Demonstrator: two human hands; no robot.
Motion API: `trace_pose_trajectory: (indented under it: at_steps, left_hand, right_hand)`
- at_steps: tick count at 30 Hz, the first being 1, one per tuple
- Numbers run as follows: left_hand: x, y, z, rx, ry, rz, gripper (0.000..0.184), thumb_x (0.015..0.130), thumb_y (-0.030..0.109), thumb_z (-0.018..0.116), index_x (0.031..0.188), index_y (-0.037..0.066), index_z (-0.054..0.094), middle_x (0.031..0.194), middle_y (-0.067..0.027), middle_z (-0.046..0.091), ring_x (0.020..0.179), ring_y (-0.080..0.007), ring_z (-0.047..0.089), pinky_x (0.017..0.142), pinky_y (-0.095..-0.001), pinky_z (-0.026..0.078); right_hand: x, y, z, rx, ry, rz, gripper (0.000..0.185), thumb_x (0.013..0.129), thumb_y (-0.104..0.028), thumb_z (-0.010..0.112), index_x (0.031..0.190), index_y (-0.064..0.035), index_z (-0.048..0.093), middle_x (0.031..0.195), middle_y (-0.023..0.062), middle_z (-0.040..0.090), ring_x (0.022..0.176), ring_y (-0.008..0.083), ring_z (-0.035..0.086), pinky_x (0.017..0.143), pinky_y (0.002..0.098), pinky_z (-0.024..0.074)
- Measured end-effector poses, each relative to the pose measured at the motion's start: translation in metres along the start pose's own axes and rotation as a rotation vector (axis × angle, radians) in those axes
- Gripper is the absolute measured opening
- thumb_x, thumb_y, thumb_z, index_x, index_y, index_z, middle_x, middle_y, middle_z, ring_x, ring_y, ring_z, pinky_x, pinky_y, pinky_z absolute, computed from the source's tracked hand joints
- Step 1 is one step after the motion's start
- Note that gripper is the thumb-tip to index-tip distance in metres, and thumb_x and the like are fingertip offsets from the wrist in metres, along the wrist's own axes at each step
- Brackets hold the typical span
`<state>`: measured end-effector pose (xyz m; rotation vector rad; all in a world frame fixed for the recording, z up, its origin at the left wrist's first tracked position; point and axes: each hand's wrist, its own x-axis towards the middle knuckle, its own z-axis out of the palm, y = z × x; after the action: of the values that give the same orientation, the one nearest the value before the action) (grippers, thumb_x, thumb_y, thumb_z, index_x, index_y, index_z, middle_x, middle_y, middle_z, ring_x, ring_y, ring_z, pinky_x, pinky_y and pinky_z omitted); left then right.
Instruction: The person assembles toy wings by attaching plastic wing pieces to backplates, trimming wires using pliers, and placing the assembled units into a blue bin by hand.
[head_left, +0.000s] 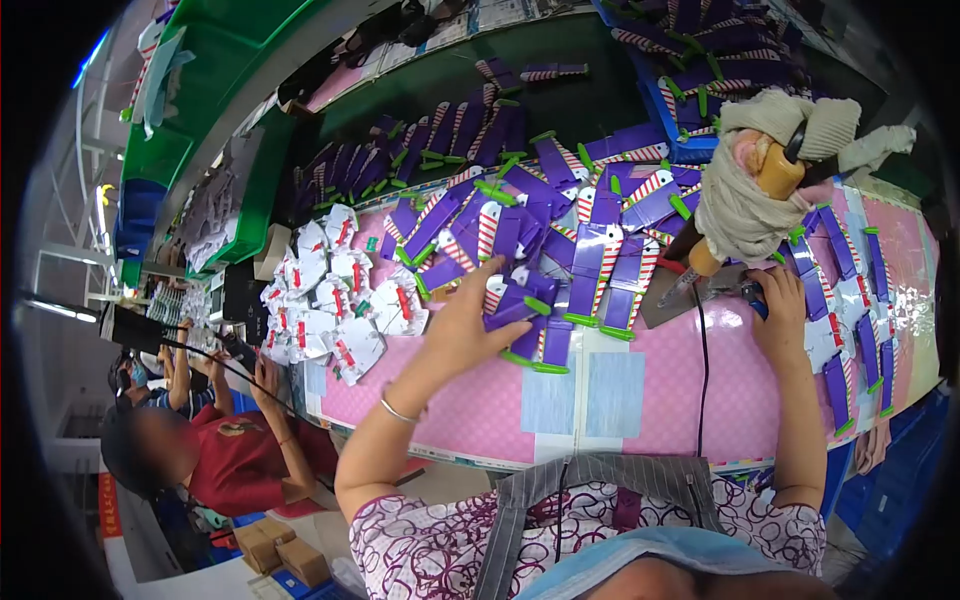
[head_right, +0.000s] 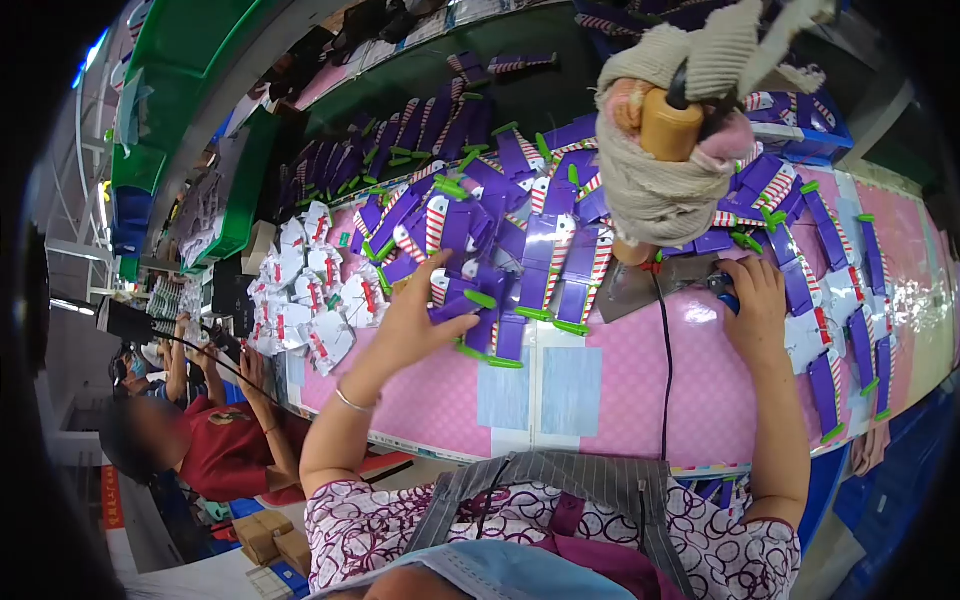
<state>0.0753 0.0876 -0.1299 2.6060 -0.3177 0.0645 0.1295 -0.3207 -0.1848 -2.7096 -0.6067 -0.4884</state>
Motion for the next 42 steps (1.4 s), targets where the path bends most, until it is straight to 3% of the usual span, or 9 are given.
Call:
trace_pose_trajectory:
  at_steps: [1, 4, 9, 13, 15, 18, 29, 36, 42]
  left_hand:
    - [-0.007, 0.011, 0.001, 0.09, -0.004, -0.176, 0.078, 0.064, 0.039, 0.078, 0.124, 0.002, 0.043, 0.119, -0.0191, 0.046, 0.102, -0.0332, 0.054, 0.083, -0.0405, 0.046]
    - [-0.011, 0.006, -0.001, 0.345, 0.173, -0.03, 0.08, 0.059, 0.047, 0.078, 0.119, 0.003, 0.048, 0.114, -0.0182, 0.046, 0.096, -0.0331, 0.054, 0.079, -0.0394, 0.047]
    - [0.017, -0.013, -0.034, 0.222, 0.238, -0.086, 0.046, 0.067, 0.044, 0.074, 0.084, 0.003, 0.061, 0.083, -0.0106, 0.06, 0.074, -0.0254, 0.06, 0.063, -0.0353, 0.049]
    - [0.109, -0.065, -0.043, 0.136, 0.33, -0.052, 0.037, 0.075, 0.029, 0.071, 0.097, 0.0, 0.062, 0.094, -0.015, 0.064, 0.082, -0.027, 0.063, 0.072, -0.0331, 0.049]
    - [0.159, -0.133, -0.031, 0.353, 0.275, -0.139, 0.077, 0.073, 0.045, 0.07, 0.13, 0.001, 0.043, 0.121, -0.0243, 0.051, 0.112, -0.034, 0.051, 0.094, -0.0354, 0.04]
    - [0.212, -0.197, -0.02, 0.051, 0.193, -0.402, 0.103, 0.064, 0.067, 0.064, 0.14, 0.008, 0.028, 0.13, -0.0294, 0.041, 0.12, -0.0413, 0.042, 0.101, -0.0401, 0.035]
    - [0.254, -0.184, -0.02, 0.518, -0.058, -0.635, 0.122, 0.048, 0.085, 0.056, 0.144, 0.02, 0.018, 0.133, -0.032, 0.036, 0.124, -0.044, 0.037, 0.102, -0.0444, 0.032]
    - [0.253, -0.246, 0.003, 0.296, 0.08, -0.604, 0.125, 0.049, 0.082, 0.06, 0.146, 0.025, 0.007, 0.133, -0.0349, 0.033, 0.124, -0.0437, 0.036, 0.101, -0.0467, 0.031]
    - [0.26, -0.177, 0.006, 0.309, 0.061, -0.671, 0.13, 0.051, 0.069, 0.072, 0.144, 0.026, -0.007, 0.127, -0.0416, 0.032, 0.12, -0.0492, 0.038, 0.098, -0.0462, 0.035]
  right_hand:
    - [0.0, -0.001, 0.0, 0.004, -0.003, -0.008, 0.042, 0.061, 0.006, 0.061, 0.1, -0.0064, 0.055, 0.094, 0.0112, 0.052, 0.094, 0.0314, 0.05, 0.082, 0.0401, 0.0373]
    - [0.002, -0.002, -0.001, 0.016, 0.008, -0.014, 0.043, 0.059, 0.007, 0.061, 0.1, -0.0062, 0.055, 0.094, 0.0111, 0.053, 0.094, 0.0315, 0.05, 0.081, 0.0399, 0.0375]
    - [0.003, -0.003, -0.001, 0.0, 0.023, -0.028, 0.044, 0.058, 0.007, 0.06, 0.1, -0.0057, 0.055, 0.093, 0.0115, 0.053, 0.093, 0.0316, 0.05, 0.08, 0.0404, 0.0379]
    - [0.003, 0.001, 0.003, -0.018, 0.028, -0.036, 0.044, 0.058, 0.006, 0.06, 0.099, -0.0047, 0.054, 0.094, 0.0126, 0.052, 0.093, 0.0324, 0.05, 0.081, 0.0409, 0.038]
    - [0.0, 0.004, 0.006, -0.036, 0.044, -0.038, 0.043, 0.057, 0.006, 0.06, 0.099, -0.0034, 0.054, 0.095, 0.0139, 0.052, 0.093, 0.0335, 0.049, 0.082, 0.0424, 0.038]
    - [-0.005, 0.01, 0.008, -0.066, 0.05, -0.071, 0.044, 0.056, 0.005, 0.06, 0.098, -0.0018, 0.053, 0.1, 0.0155, 0.051, 0.093, 0.0351, 0.048, 0.083, 0.0441, 0.0376]
    - [-0.024, 0.025, 0.023, -0.06, -0.024, 0.028, 0.03, 0.067, -0.019, 0.066, 0.095, -0.0087, 0.065, 0.082, 0.0095, 0.064, 0.075, 0.0331, 0.062, 0.078, 0.0434, 0.0459]
    - [-0.028, 0.031, 0.026, -0.101, -0.066, 0.034, 0.02, 0.062, -0.011, 0.067, 0.081, -0.0053, 0.064, 0.078, 0.0147, 0.061, 0.076, 0.036, 0.057, 0.08, 0.0451, 0.0444]
    - [-0.021, 0.024, 0.022, -0.062, -0.013, 0.058, 0.015, 0.058, -0.005, 0.066, 0.071, -0.0031, 0.059, 0.076, 0.0163, 0.055, 0.081, 0.0374, 0.052, 0.088, 0.0515, 0.0381]
